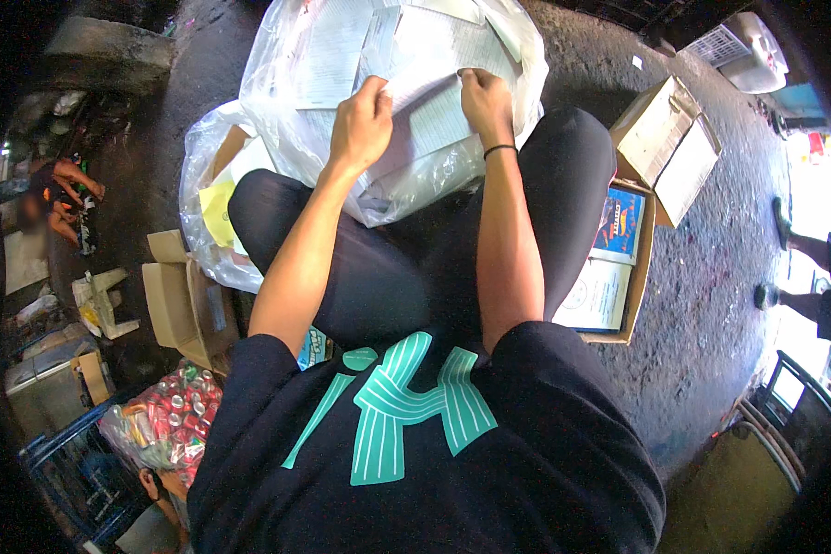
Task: The person sits cross-legged on the ground and repeatedly picks up sheets of paper from a large plastic bag, unfolds or flips them, and places them into a cardboard box. The person handles loose papers and a small booklet, moving items one at a time between the bag and the box.
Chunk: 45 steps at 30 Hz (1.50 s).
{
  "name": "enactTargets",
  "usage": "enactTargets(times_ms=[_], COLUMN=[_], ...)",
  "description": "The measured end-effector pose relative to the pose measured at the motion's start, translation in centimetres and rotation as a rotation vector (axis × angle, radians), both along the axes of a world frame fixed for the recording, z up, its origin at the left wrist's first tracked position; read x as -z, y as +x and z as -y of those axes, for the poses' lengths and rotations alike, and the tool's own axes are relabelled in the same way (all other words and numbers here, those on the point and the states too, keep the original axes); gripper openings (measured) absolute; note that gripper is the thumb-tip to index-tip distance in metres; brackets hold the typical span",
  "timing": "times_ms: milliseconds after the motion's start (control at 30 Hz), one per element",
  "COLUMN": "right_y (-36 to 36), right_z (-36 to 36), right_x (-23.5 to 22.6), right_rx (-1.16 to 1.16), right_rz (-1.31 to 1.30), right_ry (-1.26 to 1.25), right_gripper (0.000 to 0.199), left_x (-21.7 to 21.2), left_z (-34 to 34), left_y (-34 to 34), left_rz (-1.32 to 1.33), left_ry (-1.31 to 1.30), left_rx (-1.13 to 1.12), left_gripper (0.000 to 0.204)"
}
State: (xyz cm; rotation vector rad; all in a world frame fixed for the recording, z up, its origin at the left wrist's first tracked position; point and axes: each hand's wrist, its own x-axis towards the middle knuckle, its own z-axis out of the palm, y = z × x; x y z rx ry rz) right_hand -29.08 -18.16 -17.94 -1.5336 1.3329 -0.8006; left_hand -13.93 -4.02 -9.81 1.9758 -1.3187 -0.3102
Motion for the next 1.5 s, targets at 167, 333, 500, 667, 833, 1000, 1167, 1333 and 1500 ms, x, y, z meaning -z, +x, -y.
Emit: enactTargets(times_ms=[167, 333, 500, 667, 833, 1000, 1167, 1333, 1500], right_y=[0.8, 0.9, 1.5, 2.2, 2.8, 3.3, 3.3, 2.8, 3.1], right_z=[-2.1, -5.0, -6.6, -8.3, -8.4, -9.7, -10.3, -10.3, -11.0], right_x=[-2.8, -8.9, -8.4, -8.9, -8.9, -9.4, -10.0, -10.5, -9.4], right_rx=[-0.02, -0.292, -0.443, -0.314, -0.465, -0.655, -0.825, -0.663, -0.431], right_rz=[0.16, 0.477, 0.582, 0.673, 0.7, 0.848, 1.157, 1.09, 0.773], right_ry=[-0.155, -0.211, -0.128, 0.023, 0.051, 0.119, 0.344, 0.255, 0.169], right_gripper=[0.027, 0.055, 0.047, 0.034, 0.02, 0.012, 0.01, 0.016, 0.019], left_x=[-6.4, -13.6, -13.2, -10.9, -8.7, -6.4, -7.8, -8.8, -8.2], left_z=[-1.0, -4.7, -5.8, -9.1, -12.5, -15.4, -14.8, -13.3, -13.6], left_y=[1.7, 1.7, 2.9, 5.7, 8.0, 9.4, 8.7, 6.2, 6.2], left_rz=[-0.167, -0.586, -0.985, -0.999, -1.013, -0.435, -0.151, -0.247, -0.214], left_ry=[-0.302, -0.321, -0.466, -0.499, -0.522, -0.474, -0.23, -0.312, -0.46], left_rx=[0.036, 0.16, 0.023, -0.161, -0.397, -0.615, -0.533, -0.405, -0.466], left_gripper=[0.018, 0.019, 0.02, 0.021, 0.02, 0.012, 0.014, 0.015, 0.016])
